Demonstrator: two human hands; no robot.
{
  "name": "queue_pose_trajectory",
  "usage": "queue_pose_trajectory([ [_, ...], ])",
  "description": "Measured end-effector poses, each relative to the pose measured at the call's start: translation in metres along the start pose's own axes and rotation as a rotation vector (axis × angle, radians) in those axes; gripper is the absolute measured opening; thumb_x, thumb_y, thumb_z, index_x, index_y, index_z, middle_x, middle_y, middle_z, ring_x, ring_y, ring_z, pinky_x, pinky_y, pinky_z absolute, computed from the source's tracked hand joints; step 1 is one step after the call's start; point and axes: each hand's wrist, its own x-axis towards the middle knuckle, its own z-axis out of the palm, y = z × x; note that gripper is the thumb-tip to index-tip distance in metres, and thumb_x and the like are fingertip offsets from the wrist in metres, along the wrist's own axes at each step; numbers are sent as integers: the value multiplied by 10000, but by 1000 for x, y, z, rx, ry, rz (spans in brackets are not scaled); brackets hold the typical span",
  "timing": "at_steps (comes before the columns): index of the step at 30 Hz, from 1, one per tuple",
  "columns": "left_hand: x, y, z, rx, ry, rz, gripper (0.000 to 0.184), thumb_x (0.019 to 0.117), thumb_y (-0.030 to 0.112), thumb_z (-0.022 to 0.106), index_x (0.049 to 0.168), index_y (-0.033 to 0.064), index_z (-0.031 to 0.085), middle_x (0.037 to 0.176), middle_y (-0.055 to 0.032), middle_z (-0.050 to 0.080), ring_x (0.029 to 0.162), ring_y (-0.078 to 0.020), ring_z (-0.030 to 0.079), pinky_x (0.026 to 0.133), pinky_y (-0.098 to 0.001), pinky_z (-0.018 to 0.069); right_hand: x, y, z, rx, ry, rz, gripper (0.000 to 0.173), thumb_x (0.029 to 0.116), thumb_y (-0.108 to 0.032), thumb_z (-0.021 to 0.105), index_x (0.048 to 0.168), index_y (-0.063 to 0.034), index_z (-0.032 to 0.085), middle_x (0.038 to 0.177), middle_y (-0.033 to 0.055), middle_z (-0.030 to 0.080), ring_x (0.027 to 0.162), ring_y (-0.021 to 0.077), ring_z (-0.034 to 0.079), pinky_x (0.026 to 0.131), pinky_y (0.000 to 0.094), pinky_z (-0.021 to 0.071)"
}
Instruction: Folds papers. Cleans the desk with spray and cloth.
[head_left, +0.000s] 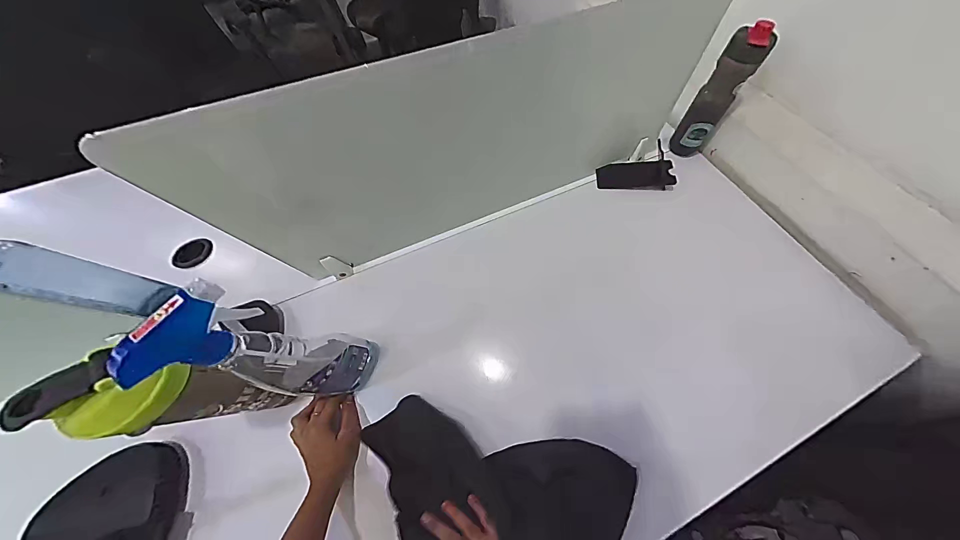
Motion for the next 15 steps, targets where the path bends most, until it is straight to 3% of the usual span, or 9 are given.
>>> queue_pose_trajectory([
  [2,-2,-2,-2,-26,4,24,489,1001,299,451,1058,-113,709,1231,-368,627,1260,-614,475,1078,-706,289,-20,16,-26,-150,128,56,541,767,-108,797,1302,-119,717,1462,137,594,1399,430,492,1123,727,292],
  [4,-3,-5,-2,-41,3,39,481,1003,292,453,1068,-109,711,1242,-362,627,1272,-602,477,1103,-682,287,-38,45,-65,-378,300,115,509,802,-260,727,1306,-187,717,1448,118,610,1371,429,524,1069,758,328],
  [6,-3,-6,-1,-49,-1,42,468,1011,286,460,1094,-99,713,1245,-357,629,1275,-589,483,1112,-664,293,-56,77,-120,-603,427,230,464,937,-438,584,1336,-228,695,1472,131,586,1374,447,513,1077,758,311],
  [8,-2,-8,1,-50,0,49,464,1012,285,465,1096,-98,714,1227,-355,637,1273,-590,482,1112,-665,288,-74,110,-183,-744,517,370,535,994,-530,456,1373,-219,671,1511,171,537,1400,483,466,1108,761,272],
  [12,-3,-9,-1,-65,2,61,470,1002,296,463,1082,-89,721,1221,-345,646,1270,-599,481,1096,-683,289,-116,159,-290,-835,638,649,616,1030,-500,386,1483,-115,549,1583,263,401,1468,544,317,1148,760,176],
  [15,-2,-7,0,-75,16,51,466,989,298,472,1064,-84,728,1206,-349,647,1253,-603,488,1074,-699,294,-142,169,-318,-801,827,939,617,1071,-440,392,1540,-42,441,1637,281,278,1515,535,204,1180,739,97],
])
